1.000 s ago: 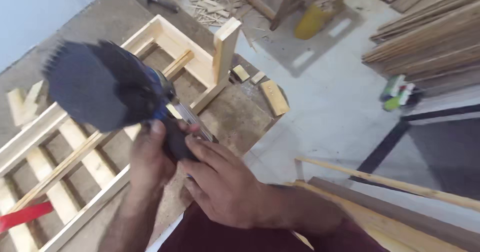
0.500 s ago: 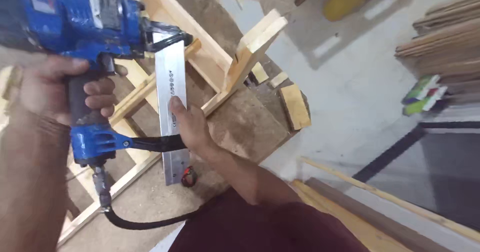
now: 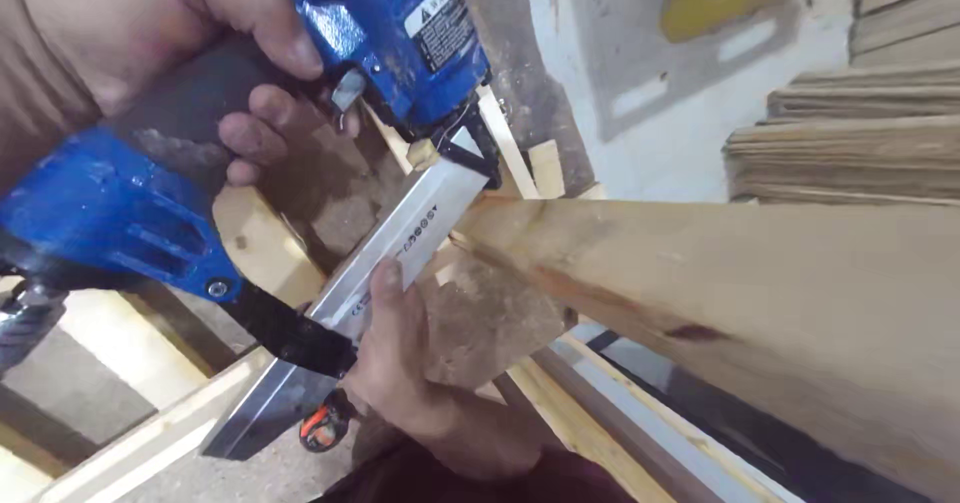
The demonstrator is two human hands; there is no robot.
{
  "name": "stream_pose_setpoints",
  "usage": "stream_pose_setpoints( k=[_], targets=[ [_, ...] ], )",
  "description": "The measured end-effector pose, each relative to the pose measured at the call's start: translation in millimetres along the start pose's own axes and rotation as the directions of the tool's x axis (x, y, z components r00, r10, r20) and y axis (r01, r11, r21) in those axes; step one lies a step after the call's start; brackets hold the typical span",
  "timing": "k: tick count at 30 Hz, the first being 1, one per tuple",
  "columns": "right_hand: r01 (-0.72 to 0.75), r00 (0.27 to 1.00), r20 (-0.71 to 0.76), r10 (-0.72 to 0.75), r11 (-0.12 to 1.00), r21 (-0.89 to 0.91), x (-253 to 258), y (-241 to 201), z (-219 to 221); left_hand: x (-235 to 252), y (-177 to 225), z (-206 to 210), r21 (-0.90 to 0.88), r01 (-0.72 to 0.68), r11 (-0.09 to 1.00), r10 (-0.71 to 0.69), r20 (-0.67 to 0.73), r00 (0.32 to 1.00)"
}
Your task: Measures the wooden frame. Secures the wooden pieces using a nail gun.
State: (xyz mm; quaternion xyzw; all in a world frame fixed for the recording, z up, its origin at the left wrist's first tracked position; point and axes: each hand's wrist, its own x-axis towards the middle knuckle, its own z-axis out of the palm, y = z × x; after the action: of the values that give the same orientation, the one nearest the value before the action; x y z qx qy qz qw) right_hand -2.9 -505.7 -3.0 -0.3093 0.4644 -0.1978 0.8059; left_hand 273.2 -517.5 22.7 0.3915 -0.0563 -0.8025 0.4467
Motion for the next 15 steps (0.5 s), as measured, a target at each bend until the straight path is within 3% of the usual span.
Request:
stream_pose_setpoints(
  k=[10, 15],
  targets=[
    [-0.029, 1.000, -0.008, 0.028, 0.997, -0.066, -3.1, -8.0, -19.2, 23.7, -7.2, -1.3, -0.112, 0.094, 0.989, -0.093, 0.015, 0.996],
    [-0.030, 0.999, -0.019, 0.029, 0.997, -0.068, -4.2, -9.2, -22.9, 28.5, -9.8, 1.7, -0.058, 0.093, 0.994, -0.096, -0.038, 0.995]
  ],
)
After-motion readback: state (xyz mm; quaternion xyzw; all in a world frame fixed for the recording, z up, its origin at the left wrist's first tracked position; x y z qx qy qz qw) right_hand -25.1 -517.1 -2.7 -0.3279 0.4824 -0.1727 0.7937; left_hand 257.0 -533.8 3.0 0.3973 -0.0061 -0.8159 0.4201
